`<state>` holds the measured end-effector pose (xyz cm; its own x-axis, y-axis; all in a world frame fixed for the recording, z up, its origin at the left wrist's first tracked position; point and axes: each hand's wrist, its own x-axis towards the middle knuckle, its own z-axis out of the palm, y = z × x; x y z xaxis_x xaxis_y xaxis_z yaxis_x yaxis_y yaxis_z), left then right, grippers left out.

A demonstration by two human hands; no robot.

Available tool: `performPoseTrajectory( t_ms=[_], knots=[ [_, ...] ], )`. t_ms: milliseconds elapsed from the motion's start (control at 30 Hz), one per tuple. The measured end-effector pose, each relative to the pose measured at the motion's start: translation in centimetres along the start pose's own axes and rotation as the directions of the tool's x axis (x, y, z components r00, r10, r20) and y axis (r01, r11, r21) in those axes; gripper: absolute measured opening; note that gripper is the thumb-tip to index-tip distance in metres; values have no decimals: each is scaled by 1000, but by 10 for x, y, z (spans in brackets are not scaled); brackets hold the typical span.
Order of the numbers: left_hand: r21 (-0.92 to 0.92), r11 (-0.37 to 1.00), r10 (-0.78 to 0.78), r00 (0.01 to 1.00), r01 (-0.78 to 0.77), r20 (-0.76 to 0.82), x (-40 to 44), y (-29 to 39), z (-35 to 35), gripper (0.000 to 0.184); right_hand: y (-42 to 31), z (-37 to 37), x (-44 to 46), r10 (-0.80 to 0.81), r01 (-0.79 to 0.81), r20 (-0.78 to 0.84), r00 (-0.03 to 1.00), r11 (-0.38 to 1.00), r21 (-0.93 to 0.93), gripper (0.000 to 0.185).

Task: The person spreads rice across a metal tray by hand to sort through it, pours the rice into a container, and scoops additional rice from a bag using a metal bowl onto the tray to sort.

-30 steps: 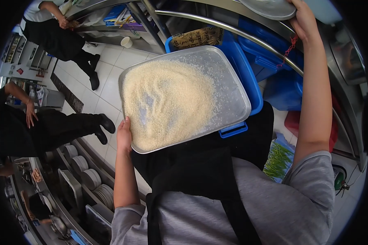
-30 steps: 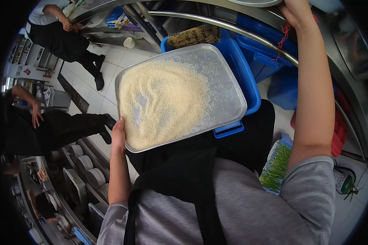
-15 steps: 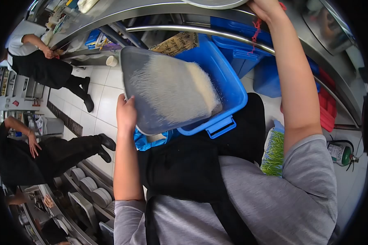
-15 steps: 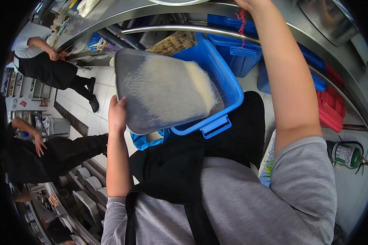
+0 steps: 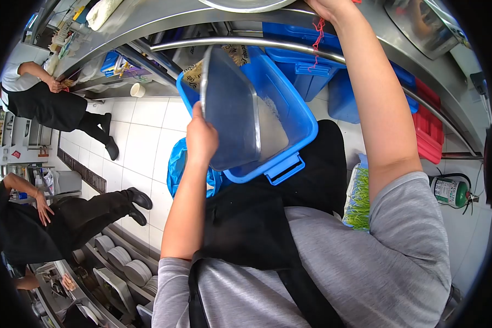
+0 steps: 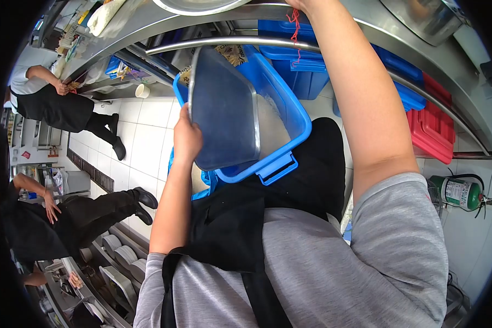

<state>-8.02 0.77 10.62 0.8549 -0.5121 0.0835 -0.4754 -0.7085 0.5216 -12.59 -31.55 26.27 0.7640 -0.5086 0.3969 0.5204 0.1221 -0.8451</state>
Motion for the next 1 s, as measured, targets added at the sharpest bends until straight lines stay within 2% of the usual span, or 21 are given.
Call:
performPoseTrajectory(
  t_ms=[33,133,200,333,400,467,500,533,567,600,633,667,700,733,800,867,900,933,967,1000],
  knots=[
    [-52,991,120,992,-121,-25,-3,-2,3,50,-1,-1,0,10,-10,-8,1000,1000,-21,29],
    [-137,990,39,999,-39,0,-3,-10,-2,50,0,-1,0,7,-8,-29,1000,999,-37,30],
    [-82,997,-3,1000,2,-18,-6,-5,-5,49,0,1,-2,-5,4,-43,999,1000,-30,31],
    [-71,997,31,998,-36,-59,-16,-3,-5,50,-3,3,-1,1,-4,-95,995,999,-37,30],
    [-130,987,89,994,-98,-71,-22,-9,-10,53,0,1,-1,-7,4,-109,994,1000,-28,30],
    [-139,990,24,995,-37,-98,-28,-18,-32,55,0,0,2,15,-16,-51,999,1000,-13,28],
    [-165,982,64,981,-95,-185,-30,-38,-41,56,1,1,2,-9,9,-75,997,1000,4,26],
    [-250,968,-67,986,26,-155,-31,-61,-55,55,1,-1,2,-9,9,-80,997,1000,-2,26],
    [-273,959,-118,980,71,-157,-40,-69,-80,54,1,-2,1,2,-3,-80,997,1000,-4,26],
    [-400,888,-294,948,225,-120,-50,-66,-103,51,1,-2,0,14,-14,-78,997,1000,-5,25],
    [-633,753,-313,943,176,-110,-58,-69,-121,51,1,-2,0,17,-18,-75,997,1000,-9,25],
    [-731,675,-300,942,100,-148,-62,-97,-131,50,1,-2,0,14,-17,-90,996,999,-35,24],
    [-811,569,-361,927,136,-97,-69,-108,-143,48,1,-1,0,10,-17,-102,995,998,-61,23],
    [-892,411,-381,924,190,22,-78,-126,-152,46,1,1,1,13,-18,-89,996,998,-62,23],
    [-906,329,-443,891,265,100,-91,-163,-146,45,2,-1,1,39,-42,-125,991,999,-28,19],
    [-898,264,-487,852,353,192,-96,-170,-123,44,8,-14,6,24,-28,-86,996,999,-38,18],
    [-852,325,-521,829,411,201,-96,-168,-109,42,9,-15,7,21,-25,-112,993,999,-39,19],
    [-852,273,-503,821,448,271,-95,-181,-84,42,8,-14,8,19,-24,-134,991,999,-41,20],
    [-856,223,-454,827,466,332,-92,-161,-69,44,6,-10,4,16,-31,-183,983,996,-83,23],
    [-860,189,-388,840,474,378,-90,-168,-43,47,10,-43,22,132,-149,-164,978,984,-96,27]
  ],
)
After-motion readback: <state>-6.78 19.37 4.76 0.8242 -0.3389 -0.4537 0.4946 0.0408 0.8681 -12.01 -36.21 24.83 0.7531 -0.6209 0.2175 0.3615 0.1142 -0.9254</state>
